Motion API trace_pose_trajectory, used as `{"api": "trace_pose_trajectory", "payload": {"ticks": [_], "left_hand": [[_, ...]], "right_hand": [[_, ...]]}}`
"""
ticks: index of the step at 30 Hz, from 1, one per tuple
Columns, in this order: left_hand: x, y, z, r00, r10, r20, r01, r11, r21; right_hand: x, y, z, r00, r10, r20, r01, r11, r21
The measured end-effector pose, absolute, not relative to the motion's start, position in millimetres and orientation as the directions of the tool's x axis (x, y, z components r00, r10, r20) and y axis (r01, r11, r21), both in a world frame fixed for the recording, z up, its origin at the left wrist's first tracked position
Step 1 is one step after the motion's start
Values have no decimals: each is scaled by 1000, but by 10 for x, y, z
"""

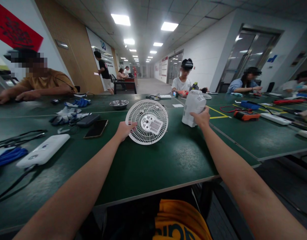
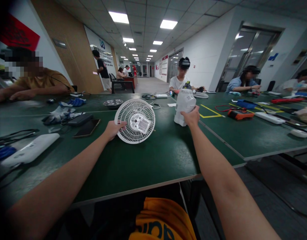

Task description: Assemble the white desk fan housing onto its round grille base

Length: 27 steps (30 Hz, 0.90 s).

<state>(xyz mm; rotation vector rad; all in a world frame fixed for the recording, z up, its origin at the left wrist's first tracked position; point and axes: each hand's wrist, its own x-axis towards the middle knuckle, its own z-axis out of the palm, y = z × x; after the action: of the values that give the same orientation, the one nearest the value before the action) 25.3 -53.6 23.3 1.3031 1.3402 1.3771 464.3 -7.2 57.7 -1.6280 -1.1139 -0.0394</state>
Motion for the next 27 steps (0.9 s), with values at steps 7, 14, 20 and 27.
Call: {"api": "trace_pose_trajectory", "payload": {"ticks": [7, 14, 20, 27], "left_hand": [[255, -517, 205, -163, 973, 162, 114, -145, 983], [265, -516, 214, -163, 976, 146, 107, -129, 986], [250, -512, 201, -161, 973, 165, 130, -144, 981], [239, -531, 226, -141, 977, 158, 130, -139, 982]], "right_hand": [[4686, 16, 540, 531, 580, 618, 661, 173, -731], [4708, 32, 581, 482, 529, 698, 650, 319, -690], [4707, 37, 574, 477, 541, 693, 588, 390, -709], [4700, -25, 587, 431, 517, 740, 696, 331, -637]]}}
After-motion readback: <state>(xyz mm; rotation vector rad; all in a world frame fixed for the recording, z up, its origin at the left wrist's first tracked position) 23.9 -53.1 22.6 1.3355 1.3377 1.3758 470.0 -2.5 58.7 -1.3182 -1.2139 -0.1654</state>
